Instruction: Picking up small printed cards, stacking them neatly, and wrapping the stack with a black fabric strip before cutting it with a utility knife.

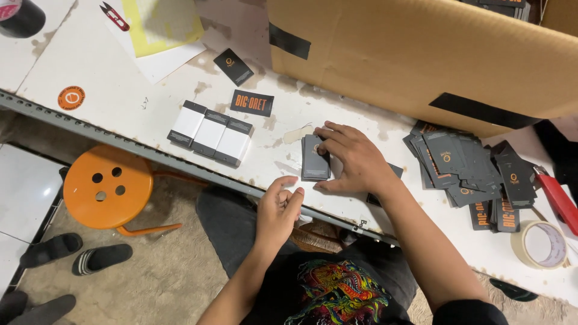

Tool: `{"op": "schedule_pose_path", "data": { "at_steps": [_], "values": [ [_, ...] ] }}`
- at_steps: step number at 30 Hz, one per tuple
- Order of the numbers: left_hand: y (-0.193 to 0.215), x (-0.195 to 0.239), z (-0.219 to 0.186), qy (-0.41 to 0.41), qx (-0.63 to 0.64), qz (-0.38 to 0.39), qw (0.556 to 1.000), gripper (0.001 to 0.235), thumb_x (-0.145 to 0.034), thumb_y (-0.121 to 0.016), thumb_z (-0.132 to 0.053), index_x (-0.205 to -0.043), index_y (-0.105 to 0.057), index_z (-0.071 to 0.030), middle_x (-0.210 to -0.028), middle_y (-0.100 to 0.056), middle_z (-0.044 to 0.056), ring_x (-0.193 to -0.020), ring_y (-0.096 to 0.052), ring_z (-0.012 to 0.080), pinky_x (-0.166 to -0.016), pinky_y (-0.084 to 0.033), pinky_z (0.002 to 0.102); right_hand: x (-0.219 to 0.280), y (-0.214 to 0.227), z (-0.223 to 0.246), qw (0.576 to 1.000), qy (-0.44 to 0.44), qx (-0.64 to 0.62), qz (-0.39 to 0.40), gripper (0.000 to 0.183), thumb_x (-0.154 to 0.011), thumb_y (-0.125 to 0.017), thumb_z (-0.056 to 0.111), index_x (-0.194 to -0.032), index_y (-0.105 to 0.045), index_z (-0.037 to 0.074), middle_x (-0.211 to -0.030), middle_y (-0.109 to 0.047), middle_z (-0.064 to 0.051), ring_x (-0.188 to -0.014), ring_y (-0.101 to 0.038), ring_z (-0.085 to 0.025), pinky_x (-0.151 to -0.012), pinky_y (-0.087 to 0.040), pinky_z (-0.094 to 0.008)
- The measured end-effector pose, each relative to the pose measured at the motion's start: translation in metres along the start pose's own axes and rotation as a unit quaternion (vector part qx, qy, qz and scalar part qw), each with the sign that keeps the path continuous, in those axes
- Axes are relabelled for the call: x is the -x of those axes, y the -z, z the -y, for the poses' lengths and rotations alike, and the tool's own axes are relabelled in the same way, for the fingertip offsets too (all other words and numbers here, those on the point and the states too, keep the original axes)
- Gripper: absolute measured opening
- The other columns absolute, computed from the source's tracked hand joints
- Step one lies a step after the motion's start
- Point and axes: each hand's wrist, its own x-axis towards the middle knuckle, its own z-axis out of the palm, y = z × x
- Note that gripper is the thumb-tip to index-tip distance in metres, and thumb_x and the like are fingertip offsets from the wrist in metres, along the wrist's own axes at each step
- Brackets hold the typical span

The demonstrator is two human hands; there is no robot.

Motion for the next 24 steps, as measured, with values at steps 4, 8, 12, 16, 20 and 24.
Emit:
{"op": "schedule_pose_path", "data": {
  "at_steps": [4, 8, 12, 16, 20, 24],
  "values": [
    [0.000, -0.002, -0.016, 0.014, -0.020, 0.011, 1.000, 0.045, -0.082, -0.048, -0.017, -0.113, -0.040, 0.014, -0.048, -0.054, 0.011, -0.045, -0.051, 0.0141, -0.047, -0.043, 0.025, 0.000, -0.006, -0.006, 0.999, -0.021, -0.034, 0.011, 0.045, -0.051, -0.074, 0.036, -0.082, -0.055, 0.010, -0.112, -0.058, -0.012, -0.112, -0.049, -0.028, -0.095, -0.036, -0.041],
    [-0.003, -0.011, -0.009, 0.042, -0.032, 0.039, 0.998, 0.045, -0.083, -0.049, -0.020, -0.114, -0.045, 0.012, -0.045, -0.054, 0.010, -0.037, -0.051, 0.0144, -0.039, -0.040, 0.023, 0.001, -0.006, -0.008, 0.998, -0.022, -0.040, 0.031, 0.045, -0.053, -0.072, 0.038, -0.083, -0.054, 0.010, -0.113, -0.056, -0.013, -0.111, -0.049, -0.028, -0.093, -0.037, -0.040],
    [-0.005, -0.014, -0.006, 0.061, -0.040, 0.038, 0.997, 0.042, -0.082, -0.050, -0.020, -0.111, -0.049, 0.010, -0.044, -0.054, 0.010, -0.034, -0.051, 0.0138, -0.036, -0.038, 0.022, 0.000, -0.002, -0.006, 0.997, -0.028, -0.048, 0.044, 0.044, -0.054, -0.073, 0.036, -0.085, -0.055, 0.010, -0.114, -0.055, -0.014, -0.111, -0.049, -0.028, -0.093, -0.037, -0.039],
    [-0.005, -0.016, -0.002, 0.062, -0.038, 0.038, 0.997, 0.039, -0.082, -0.050, -0.020, -0.109, -0.052, 0.008, -0.043, -0.054, 0.011, -0.034, -0.051, 0.0141, -0.036, -0.038, 0.021, 0.007, 0.007, 0.000, 0.996, -0.042, -0.058, 0.052, 0.048, -0.054, -0.074, 0.036, -0.087, -0.055, 0.009, -0.119, -0.051, -0.017, -0.113, -0.047, -0.030, -0.093, -0.037, -0.042],
    [-0.003, -0.018, -0.001, 0.081, -0.008, 0.039, 0.996, 0.039, -0.082, -0.049, -0.018, -0.112, -0.051, 0.008, -0.045, -0.053, 0.013, -0.032, -0.050, 0.0160, -0.034, -0.039, 0.023, 0.043, 0.016, -0.002, 0.992, -0.056, -0.070, -0.084, 0.044, -0.058, -0.076, 0.034, -0.085, -0.056, 0.007, -0.122, -0.048, -0.017, -0.112, -0.047, -0.033, -0.090, -0.039, -0.043],
    [-0.001, -0.022, 0.008, 0.104, 0.015, 0.037, 0.994, 0.035, -0.082, -0.050, -0.015, -0.109, -0.054, 0.006, -0.042, -0.050, 0.014, -0.028, -0.047, 0.0171, -0.031, -0.037, 0.023, 0.108, 0.018, -0.019, 0.950, -0.150, 0.006, -0.274, 0.015, -0.069, -0.072, 0.016, -0.079, -0.061, 0.011, -0.102, -0.062, -0.007, -0.095, -0.057, -0.026, -0.080, -0.046, -0.033]
  ]
}}
